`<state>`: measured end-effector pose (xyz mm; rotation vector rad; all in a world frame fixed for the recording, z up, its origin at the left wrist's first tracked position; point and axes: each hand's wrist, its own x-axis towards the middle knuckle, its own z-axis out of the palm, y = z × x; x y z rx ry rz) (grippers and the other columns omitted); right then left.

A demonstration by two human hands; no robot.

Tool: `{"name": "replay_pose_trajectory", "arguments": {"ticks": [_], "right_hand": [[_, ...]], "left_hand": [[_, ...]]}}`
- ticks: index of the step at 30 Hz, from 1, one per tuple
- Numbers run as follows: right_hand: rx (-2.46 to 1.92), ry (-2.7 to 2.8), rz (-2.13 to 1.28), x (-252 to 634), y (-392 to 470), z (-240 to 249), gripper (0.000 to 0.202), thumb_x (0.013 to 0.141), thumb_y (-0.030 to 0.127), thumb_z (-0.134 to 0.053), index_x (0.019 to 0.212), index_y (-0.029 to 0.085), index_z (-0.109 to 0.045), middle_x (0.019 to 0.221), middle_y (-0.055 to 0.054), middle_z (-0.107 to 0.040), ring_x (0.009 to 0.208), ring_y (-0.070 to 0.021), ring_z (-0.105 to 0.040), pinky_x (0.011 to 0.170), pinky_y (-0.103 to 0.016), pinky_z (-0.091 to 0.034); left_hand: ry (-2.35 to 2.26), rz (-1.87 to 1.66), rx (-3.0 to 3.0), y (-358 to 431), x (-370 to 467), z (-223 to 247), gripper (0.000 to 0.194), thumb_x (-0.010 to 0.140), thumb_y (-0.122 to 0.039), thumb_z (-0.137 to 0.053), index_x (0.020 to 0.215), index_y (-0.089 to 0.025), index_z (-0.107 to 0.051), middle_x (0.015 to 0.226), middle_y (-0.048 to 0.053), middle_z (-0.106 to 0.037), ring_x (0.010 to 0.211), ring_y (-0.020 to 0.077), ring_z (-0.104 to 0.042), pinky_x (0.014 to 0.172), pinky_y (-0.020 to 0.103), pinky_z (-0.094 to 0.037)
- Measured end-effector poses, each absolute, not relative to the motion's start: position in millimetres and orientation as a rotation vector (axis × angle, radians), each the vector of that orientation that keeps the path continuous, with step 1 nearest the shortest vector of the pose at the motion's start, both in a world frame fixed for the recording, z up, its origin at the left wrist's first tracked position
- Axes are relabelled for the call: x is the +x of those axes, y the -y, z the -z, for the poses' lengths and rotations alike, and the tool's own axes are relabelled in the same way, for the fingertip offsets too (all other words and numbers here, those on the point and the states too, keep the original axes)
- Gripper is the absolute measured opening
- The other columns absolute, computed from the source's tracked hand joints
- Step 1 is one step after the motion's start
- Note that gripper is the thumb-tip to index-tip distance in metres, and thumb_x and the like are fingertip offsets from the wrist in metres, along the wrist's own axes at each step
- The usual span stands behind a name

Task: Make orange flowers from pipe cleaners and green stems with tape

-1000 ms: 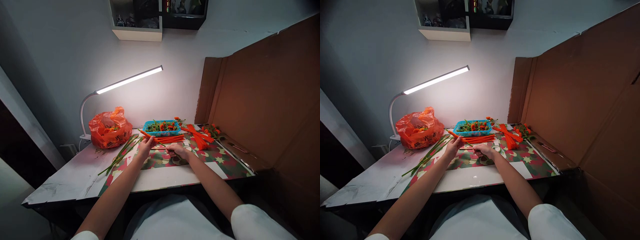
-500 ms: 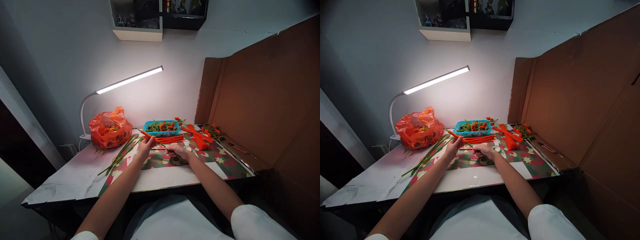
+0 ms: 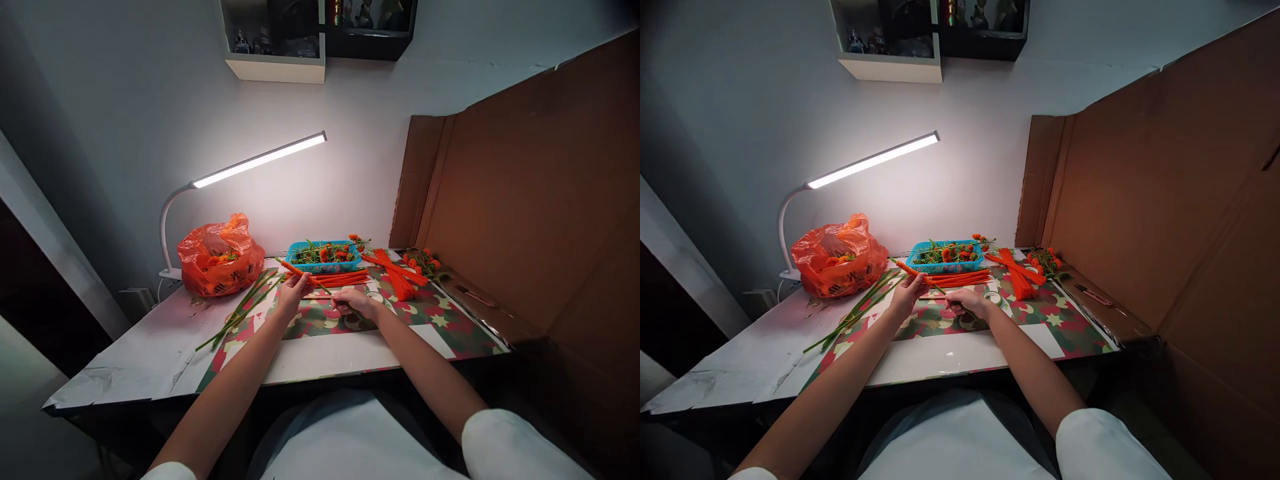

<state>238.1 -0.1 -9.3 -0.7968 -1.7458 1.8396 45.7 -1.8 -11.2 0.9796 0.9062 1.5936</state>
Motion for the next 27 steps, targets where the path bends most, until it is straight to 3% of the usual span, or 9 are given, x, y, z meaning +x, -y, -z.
{"name": "replay_pose_trajectory", "arguments": {"ticks": [9,27], "right_hand": [[-0.776,1.769,-1.814,238,-3,12,0.026,0.075,0.036,-0.056,0.063,0.012,-0.055,0.044,0.006,-0.037,0.041,-0.0052,-0.029,0.043,-0.021,-0.020],[-0.798,1.731,-1.850,237,-1,11,0.033,0.070,0.044,-0.063,0.063,0.013,-0.054,0.045,0.007,-0.037,0.042,-0.0045,-0.028,0.043,-0.021,-0.017]], "left_hand": [[-0.895,-1.536,1.064,2,48,16,0.050,0.050,-0.047,-0.080,0.081,-0.011,-0.065,0.072,0.006,-0.069,0.062,0.0142,-0.065,0.062,0.025,-0.052],[-0.861,-1.302,1.208,9,56,20,0.041,0.060,-0.045,-0.077,0.083,-0.012,-0.066,0.075,0.008,-0.071,0.063,0.0151,-0.065,0.063,0.026,-0.052]]}}
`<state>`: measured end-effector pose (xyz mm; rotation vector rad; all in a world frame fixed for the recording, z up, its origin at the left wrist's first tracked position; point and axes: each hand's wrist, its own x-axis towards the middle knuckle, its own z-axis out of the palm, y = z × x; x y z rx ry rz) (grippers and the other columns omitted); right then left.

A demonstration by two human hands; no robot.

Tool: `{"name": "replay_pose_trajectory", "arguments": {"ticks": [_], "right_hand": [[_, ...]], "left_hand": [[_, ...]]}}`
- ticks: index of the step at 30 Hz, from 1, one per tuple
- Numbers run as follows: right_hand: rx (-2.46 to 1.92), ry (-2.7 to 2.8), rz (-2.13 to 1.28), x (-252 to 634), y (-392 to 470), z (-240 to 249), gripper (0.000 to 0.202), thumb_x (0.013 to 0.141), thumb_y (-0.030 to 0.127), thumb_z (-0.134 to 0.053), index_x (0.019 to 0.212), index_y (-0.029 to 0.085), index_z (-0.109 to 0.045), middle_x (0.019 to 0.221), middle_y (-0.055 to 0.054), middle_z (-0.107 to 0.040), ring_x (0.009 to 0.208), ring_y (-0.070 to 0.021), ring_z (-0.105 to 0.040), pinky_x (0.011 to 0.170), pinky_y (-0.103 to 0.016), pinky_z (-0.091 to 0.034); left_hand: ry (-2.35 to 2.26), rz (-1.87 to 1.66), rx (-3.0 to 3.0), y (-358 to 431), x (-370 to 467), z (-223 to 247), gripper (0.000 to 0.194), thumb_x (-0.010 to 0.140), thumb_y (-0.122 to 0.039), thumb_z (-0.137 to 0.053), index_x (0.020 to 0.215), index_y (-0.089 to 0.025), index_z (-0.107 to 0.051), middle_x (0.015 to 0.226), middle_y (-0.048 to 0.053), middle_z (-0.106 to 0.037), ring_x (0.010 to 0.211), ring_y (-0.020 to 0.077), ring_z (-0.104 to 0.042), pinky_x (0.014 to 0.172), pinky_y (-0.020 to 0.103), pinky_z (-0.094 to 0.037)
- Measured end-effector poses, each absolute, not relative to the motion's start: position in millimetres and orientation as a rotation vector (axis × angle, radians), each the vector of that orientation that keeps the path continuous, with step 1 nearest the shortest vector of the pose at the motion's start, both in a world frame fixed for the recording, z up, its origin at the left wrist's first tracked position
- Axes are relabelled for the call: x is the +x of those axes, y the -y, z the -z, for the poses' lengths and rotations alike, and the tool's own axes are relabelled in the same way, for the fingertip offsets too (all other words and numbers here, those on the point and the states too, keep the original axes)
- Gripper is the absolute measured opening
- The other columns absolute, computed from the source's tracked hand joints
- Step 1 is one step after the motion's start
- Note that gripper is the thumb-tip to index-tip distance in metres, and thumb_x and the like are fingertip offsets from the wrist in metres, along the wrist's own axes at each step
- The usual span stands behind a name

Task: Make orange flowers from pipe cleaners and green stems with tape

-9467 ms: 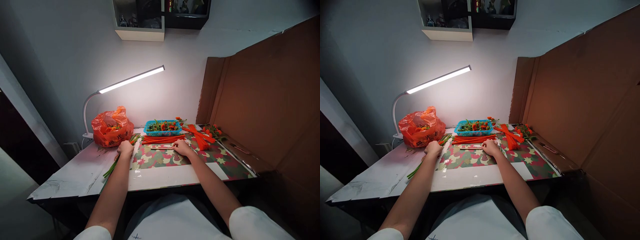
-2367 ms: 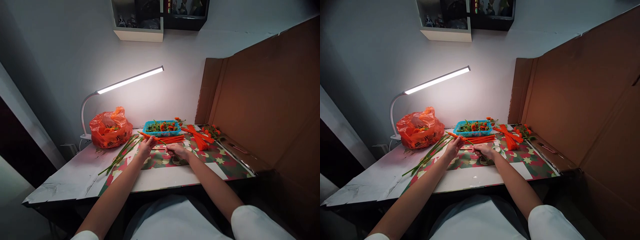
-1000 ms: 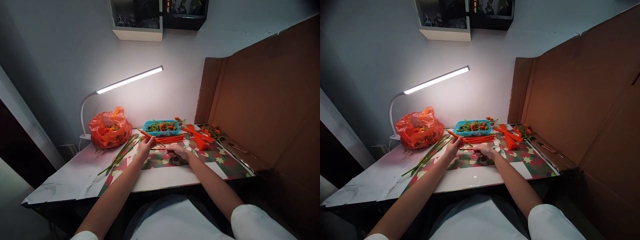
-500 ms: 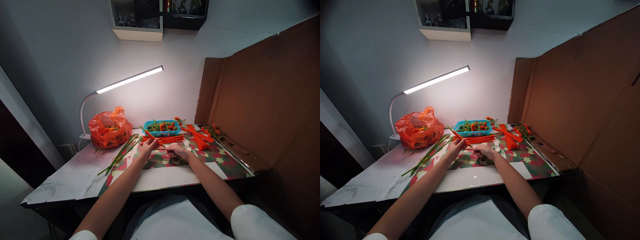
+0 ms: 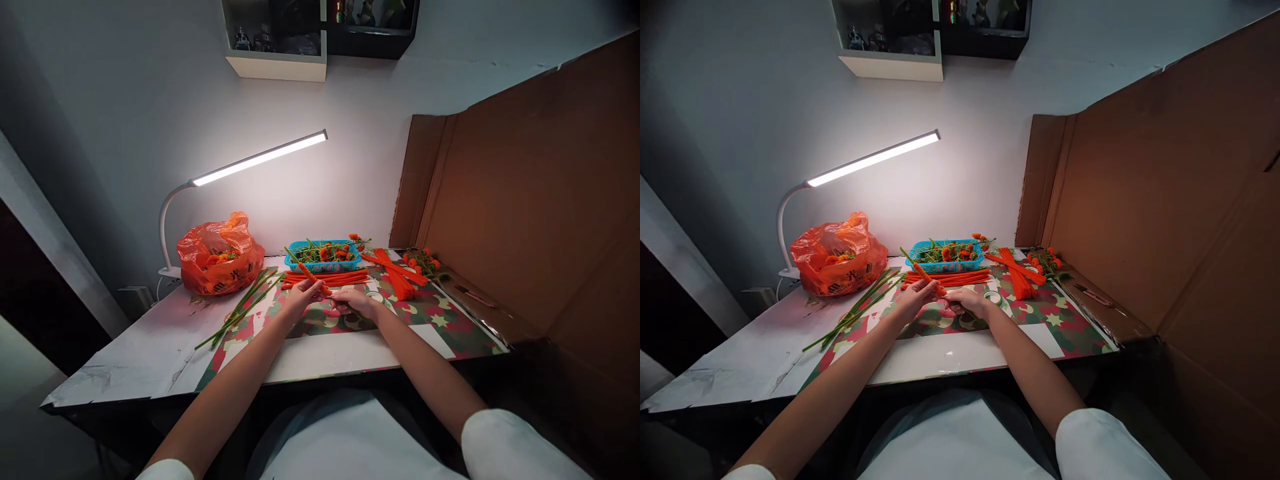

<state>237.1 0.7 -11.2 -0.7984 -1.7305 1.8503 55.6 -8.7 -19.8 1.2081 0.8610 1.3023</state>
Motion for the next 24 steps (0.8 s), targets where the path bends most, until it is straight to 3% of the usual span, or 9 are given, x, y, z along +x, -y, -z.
{"name": "replay_pose_trajectory", "arguments": {"ticks": [4,7,12,15,17,24], "right_hand": [[-0.765,1.658,-1.837,236,1,11,0.029,0.070,0.040,-0.064,0.069,0.013,-0.056,0.046,0.007,-0.038,0.042,-0.0050,-0.030,0.042,-0.020,-0.019],[-0.748,1.467,-1.856,238,2,7,0.024,0.073,0.037,-0.063,0.084,0.016,-0.057,0.055,0.004,-0.050,0.047,-0.0069,-0.041,0.044,-0.019,-0.029],[-0.598,1.192,-1.811,247,1,-2,0.020,0.073,0.030,-0.061,0.090,0.020,-0.058,0.081,-0.002,-0.064,0.067,-0.0112,-0.058,0.067,-0.026,-0.047],[-0.655,1.131,-1.645,248,-3,-2,0.023,0.065,0.022,-0.070,0.084,0.021,-0.058,0.083,0.000,-0.064,0.070,-0.0106,-0.059,0.069,-0.024,-0.047],[-0.718,1.093,-1.566,246,-6,0,0.028,0.061,0.025,-0.075,0.083,0.021,-0.058,0.079,0.001,-0.063,0.068,-0.0099,-0.058,0.066,-0.023,-0.046],[-0.829,1.075,-1.316,242,-14,10,0.044,0.046,0.043,-0.082,0.076,0.017,-0.062,0.069,0.002,-0.058,0.060,-0.0078,-0.048,0.059,-0.022,-0.040]], "left_hand": [[-0.888,-1.414,1.101,7,55,16,0.039,0.062,-0.041,-0.076,0.084,-0.011,-0.064,0.072,0.007,-0.069,0.059,0.0129,-0.064,0.062,0.025,-0.052],[-0.948,-1.559,0.922,4,51,12,0.030,0.068,-0.034,-0.073,0.085,-0.012,-0.059,0.069,0.003,-0.067,0.057,0.0103,-0.063,0.059,0.021,-0.051],[-1.067,-1.615,0.818,1,45,9,0.024,0.076,-0.027,-0.066,0.090,-0.015,-0.051,0.065,0.001,-0.064,0.053,0.0101,-0.063,0.054,0.021,-0.050],[-1.131,-1.561,0.981,0,47,15,0.038,0.072,-0.029,-0.069,0.100,-0.015,-0.047,0.063,0.000,-0.063,0.048,0.0120,-0.061,0.050,0.023,-0.048],[-1.163,-1.487,1.163,1,49,21,0.043,0.069,-0.030,-0.071,0.102,-0.015,-0.048,0.061,-0.001,-0.063,0.044,0.0121,-0.058,0.047,0.023,-0.045],[-1.192,-1.251,1.978,14,55,28,0.012,0.069,-0.027,-0.063,0.080,-0.021,-0.064,0.058,-0.002,-0.061,0.049,0.0128,-0.052,0.048,0.021,-0.034]]}}
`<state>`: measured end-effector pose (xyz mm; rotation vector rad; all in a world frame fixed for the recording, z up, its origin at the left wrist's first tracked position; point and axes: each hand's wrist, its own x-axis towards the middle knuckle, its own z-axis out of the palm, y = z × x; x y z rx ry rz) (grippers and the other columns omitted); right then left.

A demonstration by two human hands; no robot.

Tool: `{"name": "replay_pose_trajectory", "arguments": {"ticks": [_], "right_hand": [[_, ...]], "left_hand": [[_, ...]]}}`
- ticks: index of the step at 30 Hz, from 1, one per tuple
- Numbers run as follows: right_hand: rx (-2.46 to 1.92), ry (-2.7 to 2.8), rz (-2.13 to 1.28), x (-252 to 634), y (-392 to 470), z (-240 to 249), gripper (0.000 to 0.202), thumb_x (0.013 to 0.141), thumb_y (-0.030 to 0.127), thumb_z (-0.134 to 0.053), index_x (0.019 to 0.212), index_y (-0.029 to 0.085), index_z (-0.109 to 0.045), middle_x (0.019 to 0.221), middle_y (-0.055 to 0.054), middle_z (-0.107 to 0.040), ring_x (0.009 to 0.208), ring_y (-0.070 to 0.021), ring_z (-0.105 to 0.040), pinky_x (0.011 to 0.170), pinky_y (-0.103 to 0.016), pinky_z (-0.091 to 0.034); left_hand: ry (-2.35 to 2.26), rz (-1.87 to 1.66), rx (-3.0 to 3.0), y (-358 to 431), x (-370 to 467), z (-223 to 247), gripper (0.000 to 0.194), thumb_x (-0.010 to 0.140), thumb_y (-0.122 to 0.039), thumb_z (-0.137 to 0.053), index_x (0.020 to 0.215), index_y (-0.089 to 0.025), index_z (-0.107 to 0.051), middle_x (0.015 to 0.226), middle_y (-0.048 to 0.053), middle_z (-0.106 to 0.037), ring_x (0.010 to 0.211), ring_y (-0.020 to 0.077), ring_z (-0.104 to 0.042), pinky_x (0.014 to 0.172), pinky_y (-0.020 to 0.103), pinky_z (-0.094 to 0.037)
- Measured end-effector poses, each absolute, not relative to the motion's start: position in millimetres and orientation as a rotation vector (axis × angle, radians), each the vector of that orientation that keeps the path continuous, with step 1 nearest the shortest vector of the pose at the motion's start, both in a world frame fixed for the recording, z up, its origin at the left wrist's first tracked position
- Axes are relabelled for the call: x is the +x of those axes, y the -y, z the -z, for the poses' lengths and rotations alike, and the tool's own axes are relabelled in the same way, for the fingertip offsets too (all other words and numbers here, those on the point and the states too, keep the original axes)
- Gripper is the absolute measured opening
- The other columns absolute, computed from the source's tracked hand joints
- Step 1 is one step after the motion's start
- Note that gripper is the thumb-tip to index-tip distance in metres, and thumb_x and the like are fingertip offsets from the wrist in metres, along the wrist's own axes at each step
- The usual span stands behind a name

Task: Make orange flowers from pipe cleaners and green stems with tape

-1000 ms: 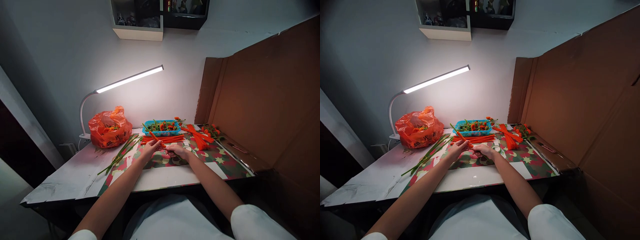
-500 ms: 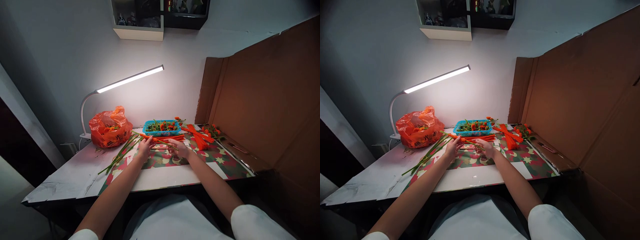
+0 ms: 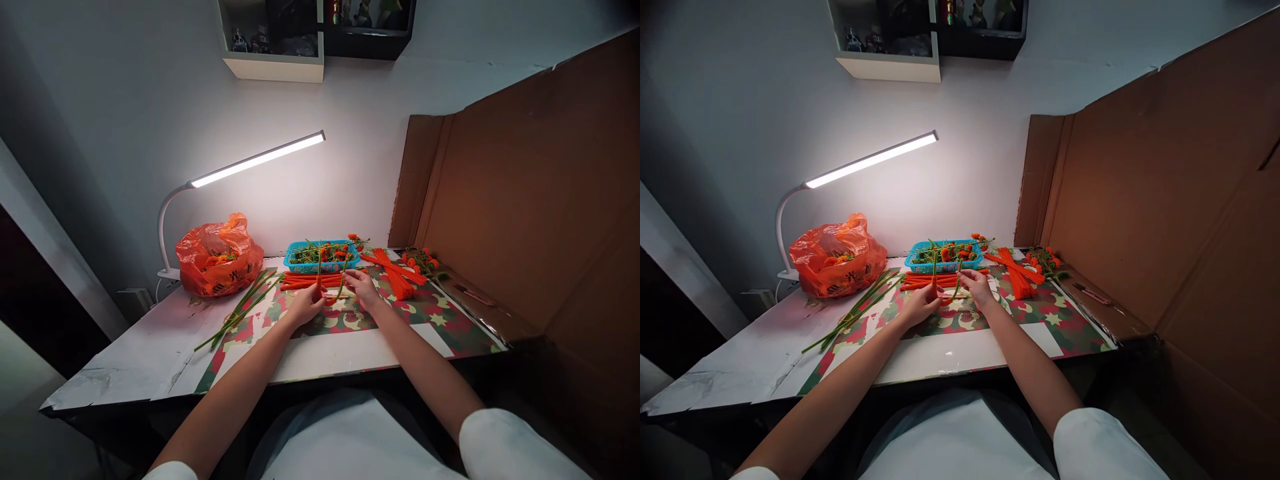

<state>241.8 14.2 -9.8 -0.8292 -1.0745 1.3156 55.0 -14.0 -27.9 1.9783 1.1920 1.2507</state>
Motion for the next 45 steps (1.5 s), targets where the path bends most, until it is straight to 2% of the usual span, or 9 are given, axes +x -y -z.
{"name": "replay_pose_trajectory", "arguments": {"ticks": [3,8,11,15,26,32,36,41,45], "right_hand": [[-0.867,1.123,-1.247,243,-15,11,0.042,0.049,0.046,-0.079,0.075,0.018,-0.062,0.070,0.001,-0.057,0.061,-0.0084,-0.047,0.060,-0.023,-0.039],[-0.859,1.144,-1.205,243,-15,11,0.042,0.052,0.049,-0.077,0.075,0.018,-0.060,0.071,0.001,-0.058,0.067,-0.0105,-0.050,0.062,-0.023,-0.041],[-0.831,1.116,-1.273,242,-15,11,0.040,0.056,0.048,-0.076,0.076,0.020,-0.057,0.076,0.000,-0.061,0.071,-0.0116,-0.056,0.064,-0.024,-0.044],[-0.840,1.057,-1.336,241,-14,9,0.034,0.063,0.044,-0.074,0.076,0.021,-0.052,0.080,0.000,-0.065,0.074,-0.0129,-0.061,0.063,-0.024,-0.047],[-0.797,0.995,-1.438,237,-11,14,0.033,0.048,0.025,-0.084,0.072,0.017,-0.062,0.072,0.001,-0.066,0.072,-0.0110,-0.062,0.069,-0.024,-0.049],[-0.773,0.842,-1.576,233,-8,13,0.014,0.064,0.009,-0.074,0.073,0.015,-0.066,0.077,-0.003,-0.070,0.075,-0.0107,-0.066,0.072,-0.021,-0.051],[-0.823,0.784,-1.586,232,-9,14,0.006,0.072,0.012,-0.068,0.077,0.016,-0.066,0.076,-0.003,-0.071,0.070,-0.0106,-0.066,0.068,-0.022,-0.051],[-0.961,1.143,-1.090,229,-6,18,0.019,0.076,0.029,-0.064,0.089,0.016,-0.070,0.083,-0.006,-0.072,0.076,-0.0172,-0.065,0.070,-0.029,-0.051],[-0.945,1.501,-0.325,229,6,11,0.021,0.081,0.028,-0.056,0.091,0.019,-0.072,0.099,-0.009,-0.070,0.101,-0.0231,-0.058,0.090,-0.038,-0.045]], "left_hand": [[-1.223,-1.233,2.024,17,57,23,0.006,0.070,-0.027,-0.062,0.069,-0.021,-0.064,0.059,0.001,-0.062,0.053,0.0147,-0.052,0.051,0.022,-0.033],[-1.325,-1.389,1.858,11,57,22,0.022,0.074,-0.030,-0.059,0.055,-0.020,-0.052,0.054,-0.001,-0.054,0.054,0.0155,-0.050,0.055,0.024,-0.034],[-1.348,-1.555,1.695,6,56,24,0.006,0.076,-0.025,-0.056,0.075,-0.020,-0.053,0.061,-0.002,-0.056,0.052,0.0144,-0.052,0.055,0.024,-0.038],[-1.401,-1.752,1.416,5,54,22,0.028,0.076,-0.022,-0.059,0.100,-0.020,-0.044,0.063,-0.003,-0.057,0.049,0.0154,-0.055,0.052,0.025,-0.041],[-1.260,-1.740,1.410,10,58,19,0.046,0.081,-0.026,-0.055,0.122,-0.019,-0.035,0.063,-0.005,-0.054,0.041,0.0124,-0.053,0.044,0.024,-0.041],[-1.117,-1.644,1.269,5,57,19,0.044,0.084,-0.026,-0.049,0.123,-0.022,-0.028,0.073,-0.004,-0.057,0.047,0.0107,-0.057,0.049,0.024,-0.050],[-1.177,-1.535,1.284,1,54,23,0.040,0.086,-0.023,-0.041,0.125,-0.022,-0.030,0.071,-0.004,-0.056,0.047,0.0099,-0.056,0.051,0.024,-0.049],[-1.557,-1.370,1.863,4,51,25,0.031,0.084,-0.021,-0.042,0.113,-0.021,-0.053,0.067,-0.001,-0.060,0.058,0.0146,-0.057,0.060,0.026,-0.045],[-1.628,-1.120,2.282,14,56,23,0.036,0.078,-0.011,-0.042,0.105,-0.023,-0.063,0.095,0.005,-0.068,0.086,0.0197,-0.062,0.074,0.028,-0.045]]}}
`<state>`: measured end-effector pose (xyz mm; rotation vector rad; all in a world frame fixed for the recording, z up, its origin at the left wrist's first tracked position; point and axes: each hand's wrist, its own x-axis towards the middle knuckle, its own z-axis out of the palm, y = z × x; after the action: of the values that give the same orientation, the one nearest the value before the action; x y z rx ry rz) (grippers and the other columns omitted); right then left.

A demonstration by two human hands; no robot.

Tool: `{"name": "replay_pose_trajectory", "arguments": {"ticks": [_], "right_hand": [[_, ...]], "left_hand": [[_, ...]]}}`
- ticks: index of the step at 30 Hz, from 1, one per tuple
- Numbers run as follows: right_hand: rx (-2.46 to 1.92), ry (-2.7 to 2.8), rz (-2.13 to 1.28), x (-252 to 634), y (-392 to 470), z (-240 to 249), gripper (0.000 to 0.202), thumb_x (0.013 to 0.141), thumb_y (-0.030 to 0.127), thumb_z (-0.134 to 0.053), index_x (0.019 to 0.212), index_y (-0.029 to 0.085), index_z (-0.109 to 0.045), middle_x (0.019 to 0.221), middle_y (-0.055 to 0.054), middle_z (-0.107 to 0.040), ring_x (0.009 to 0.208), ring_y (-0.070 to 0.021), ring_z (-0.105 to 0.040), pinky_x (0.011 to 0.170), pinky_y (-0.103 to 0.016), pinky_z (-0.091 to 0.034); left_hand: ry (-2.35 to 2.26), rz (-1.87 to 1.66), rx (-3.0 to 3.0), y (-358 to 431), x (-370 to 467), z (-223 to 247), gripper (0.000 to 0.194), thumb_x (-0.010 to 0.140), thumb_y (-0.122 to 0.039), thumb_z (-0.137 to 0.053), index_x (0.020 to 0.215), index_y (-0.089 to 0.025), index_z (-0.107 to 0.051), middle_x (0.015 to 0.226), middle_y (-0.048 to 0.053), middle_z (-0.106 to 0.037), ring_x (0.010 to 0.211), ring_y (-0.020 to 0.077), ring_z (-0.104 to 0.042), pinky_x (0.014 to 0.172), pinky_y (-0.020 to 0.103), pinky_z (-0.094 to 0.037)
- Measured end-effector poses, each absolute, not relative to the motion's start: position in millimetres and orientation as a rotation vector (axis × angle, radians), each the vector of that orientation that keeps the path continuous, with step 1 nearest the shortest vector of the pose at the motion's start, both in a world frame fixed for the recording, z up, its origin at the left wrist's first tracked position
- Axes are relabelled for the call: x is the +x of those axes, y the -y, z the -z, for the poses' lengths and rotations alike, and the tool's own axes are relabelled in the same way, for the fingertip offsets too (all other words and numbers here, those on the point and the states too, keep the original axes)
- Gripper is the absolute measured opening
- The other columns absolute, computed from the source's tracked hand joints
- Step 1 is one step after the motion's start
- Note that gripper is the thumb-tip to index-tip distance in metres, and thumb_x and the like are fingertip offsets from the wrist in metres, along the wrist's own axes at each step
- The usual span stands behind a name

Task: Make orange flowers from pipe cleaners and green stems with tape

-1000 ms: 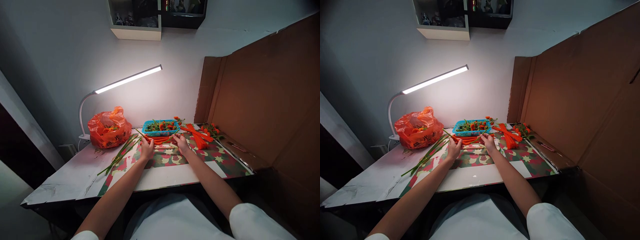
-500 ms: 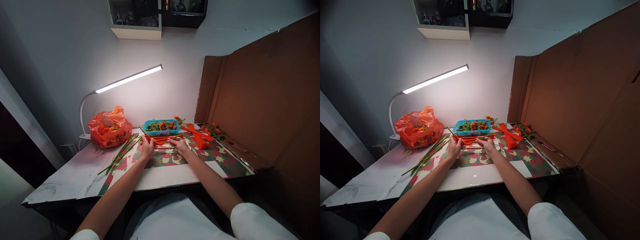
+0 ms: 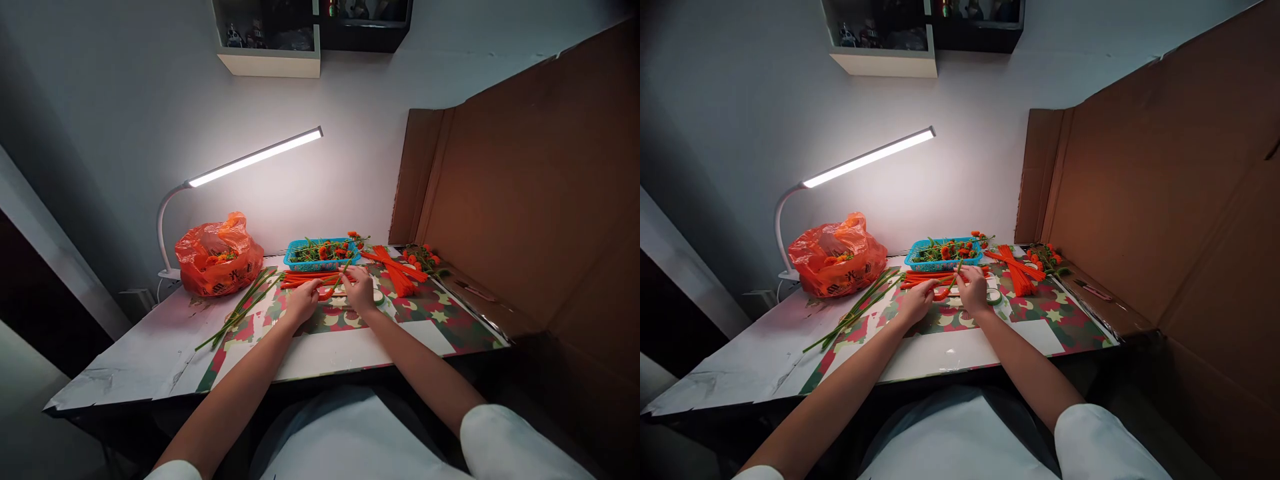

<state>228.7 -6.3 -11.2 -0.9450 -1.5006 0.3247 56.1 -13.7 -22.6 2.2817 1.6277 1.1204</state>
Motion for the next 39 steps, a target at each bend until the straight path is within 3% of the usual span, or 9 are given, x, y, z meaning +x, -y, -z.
{"name": "replay_pose_trajectory", "arguments": {"ticks": [2,4,9,12,16,23,30,39], "right_hand": [[-0.889,1.645,-0.060,229,11,9,0.022,0.084,0.024,-0.053,0.093,0.020,-0.072,0.107,-0.008,-0.068,0.112,-0.0234,-0.053,0.098,-0.039,-0.039],[-0.902,1.765,0.038,229,12,9,0.022,0.084,0.021,-0.051,0.094,0.019,-0.072,0.103,-0.008,-0.069,0.108,-0.0230,-0.055,0.098,-0.038,-0.039],[-1.062,1.814,-0.137,226,6,17,0.028,0.085,0.018,-0.047,0.100,0.018,-0.071,0.090,-0.008,-0.072,0.080,-0.0187,-0.065,0.075,-0.028,-0.047],[-1.065,1.741,-0.250,226,3,19,0.036,0.085,0.020,-0.045,0.116,0.017,-0.064,0.083,-0.006,-0.072,0.067,-0.0163,-0.063,0.064,-0.024,-0.046],[-1.015,1.750,-0.335,224,5,20,0.043,0.085,0.020,-0.041,0.125,0.018,-0.058,0.070,-0.003,-0.071,0.054,-0.0131,-0.058,0.057,-0.023,-0.045],[-1.110,1.667,-0.454,223,7,20,0.037,0.074,0.014,-0.047,0.100,0.018,-0.073,0.078,-0.005,-0.073,0.064,-0.0168,-0.066,0.064,-0.025,-0.051],[-1.220,1.683,-0.356,223,8,18,0.026,0.070,0.013,-0.052,0.080,0.016,-0.076,0.060,-0.004,-0.070,0.056,-0.0162,-0.063,0.058,-0.023,-0.047],[-1.157,1.686,-0.307,224,4,21,0.031,0.071,0.012,-0.051,0.088,0.018,-0.075,0.084,-0.006,-0.074,0.079,-0.0193,-0.068,0.075,-0.027,-0.051]], "left_hand": [[-1.585,-1.024,2.409,17,59,22,0.037,0.077,-0.010,-0.042,0.103,-0.024,-0.065,0.101,0.005,-0.067,0.090,0.0202,-0.061,0.076,0.029,-0.045],[-1.509,-1.019,2.454,19,61,22,0.036,0.079,-0.012,-0.042,0.102,-0.023,-0.066,0.099,0.005,-0.067,0.088,0.0197,-0.061,0.077,0.029,-0.045],[-1.236,-1.354,2.016,12,60,23,0.028,0.079,-0.028,-0.053,0.104,-0.018,-0.064,0.088,0.005,-0.067,0.076,0.0171,-0.060,0.068,0.028,-0.048],[-1.078,-1.494,1.605,6,58,23,0.040,0.071,-0.043,-0.065,0.100,-0.015,-0.065,0.081,0.004,-0.066,0.067,0.0140,-0.059,0.058,0.024,-0.048],[-1.036,-1.539,1.381,6,58,21,0.044,0.062,-0.046,-0.073,0.092,-0.014,-0.067,0.077,0.004,-0.066,0.063,0.0124,-0.058,0.058,0.024,-0.049],[-1.069,-1.595,1.407,9,58,18,0.040,0.064,-0.047,-0.070,0.090,-0.016,-0.068,0.075,0.003,-0.066,0.061,0.0125,-0.059,0.054,0.024,-0.050],[-1.081,-1.686,1.381,6,56,20,0.043,0.064,-0.048,-0.070,0.090,-0.014,-0.067,0.068,0.002,-0.062,0.059,0.0132,-0.058,0.053,0.026,-0.052],[-1.140,-1.694,1.426,3,53,25,0.040,0.068,-0.046,-0.068,0.091,-0.014,-0.066,0.068,0.002,-0.063,0.061,0.0140,-0.059,0.055,0.025,-0.051]]}}
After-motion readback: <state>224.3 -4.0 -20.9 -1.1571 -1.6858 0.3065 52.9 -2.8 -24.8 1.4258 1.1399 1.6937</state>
